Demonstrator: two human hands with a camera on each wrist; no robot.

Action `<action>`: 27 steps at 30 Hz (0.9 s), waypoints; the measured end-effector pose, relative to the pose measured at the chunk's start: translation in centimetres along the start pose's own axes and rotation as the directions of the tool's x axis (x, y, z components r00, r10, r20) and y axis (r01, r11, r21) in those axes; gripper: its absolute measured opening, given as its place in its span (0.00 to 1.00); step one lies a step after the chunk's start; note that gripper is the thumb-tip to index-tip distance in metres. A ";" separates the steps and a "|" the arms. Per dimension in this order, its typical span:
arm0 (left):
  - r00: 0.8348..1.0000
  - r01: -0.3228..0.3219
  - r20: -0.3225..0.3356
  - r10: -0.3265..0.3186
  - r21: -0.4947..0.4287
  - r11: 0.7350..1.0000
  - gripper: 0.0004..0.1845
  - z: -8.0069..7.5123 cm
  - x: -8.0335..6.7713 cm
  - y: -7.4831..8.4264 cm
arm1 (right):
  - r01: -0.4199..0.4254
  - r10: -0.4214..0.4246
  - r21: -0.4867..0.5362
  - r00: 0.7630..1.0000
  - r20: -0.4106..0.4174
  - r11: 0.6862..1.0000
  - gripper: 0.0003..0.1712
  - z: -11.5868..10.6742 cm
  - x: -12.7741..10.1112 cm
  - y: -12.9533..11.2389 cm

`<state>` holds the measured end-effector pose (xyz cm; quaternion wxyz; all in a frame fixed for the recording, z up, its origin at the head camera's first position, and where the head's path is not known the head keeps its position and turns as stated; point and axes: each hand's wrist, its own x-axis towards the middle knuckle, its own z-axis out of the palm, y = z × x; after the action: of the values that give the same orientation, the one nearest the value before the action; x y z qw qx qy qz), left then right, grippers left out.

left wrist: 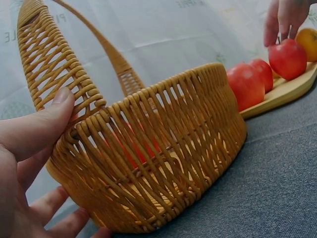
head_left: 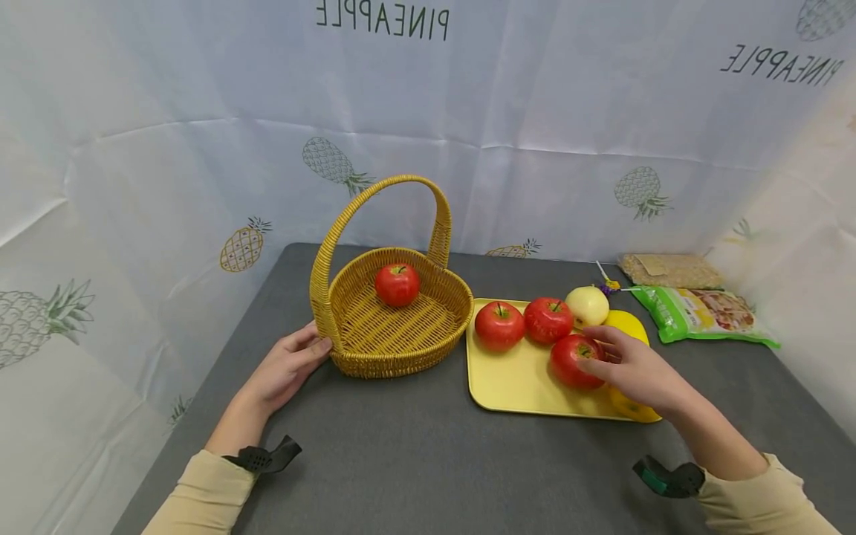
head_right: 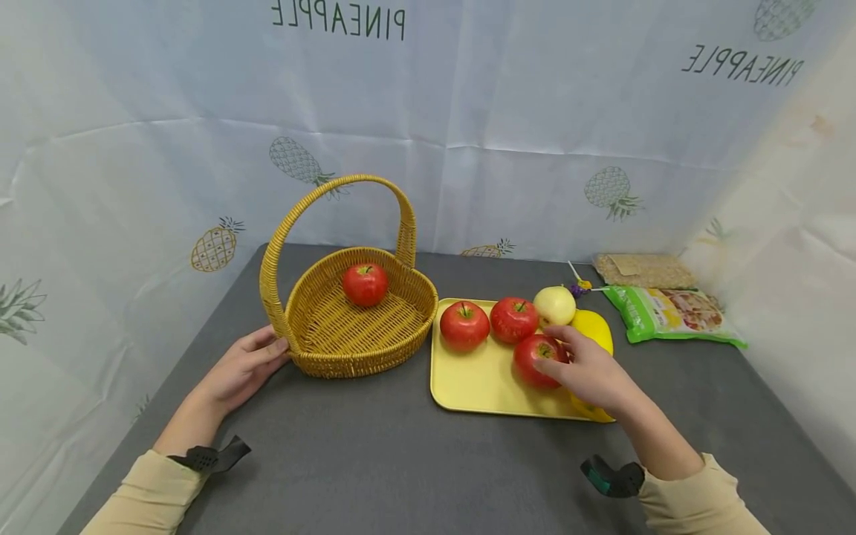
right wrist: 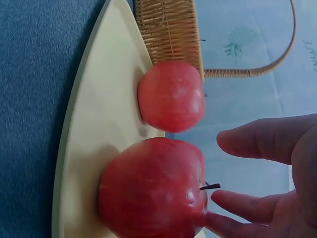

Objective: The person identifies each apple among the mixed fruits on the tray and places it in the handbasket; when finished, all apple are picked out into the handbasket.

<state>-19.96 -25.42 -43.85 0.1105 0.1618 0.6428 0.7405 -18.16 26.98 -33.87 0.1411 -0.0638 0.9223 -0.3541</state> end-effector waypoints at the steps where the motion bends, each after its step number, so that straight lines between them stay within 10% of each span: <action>1: 1.000 0.000 0.000 0.000 0.001 1.000 0.29 0.0 0.0 0.0 | -0.002 0.002 0.006 1.000 0.002 1.000 0.44 0.1 0.0 -0.1; 27: 1.000 -0.012 0.003 0.012 -0.010 1.000 0.27 0.0 -0.1 -0.1 | 0.068 -0.062 0.059 0.993 -0.099 0.996 0.44 3.4 -0.1 -0.3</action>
<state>-19.89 -25.48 -43.97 0.1078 0.1662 0.6379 0.7442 -16.99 24.63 -36.05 0.0863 -0.0721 0.9140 -0.3898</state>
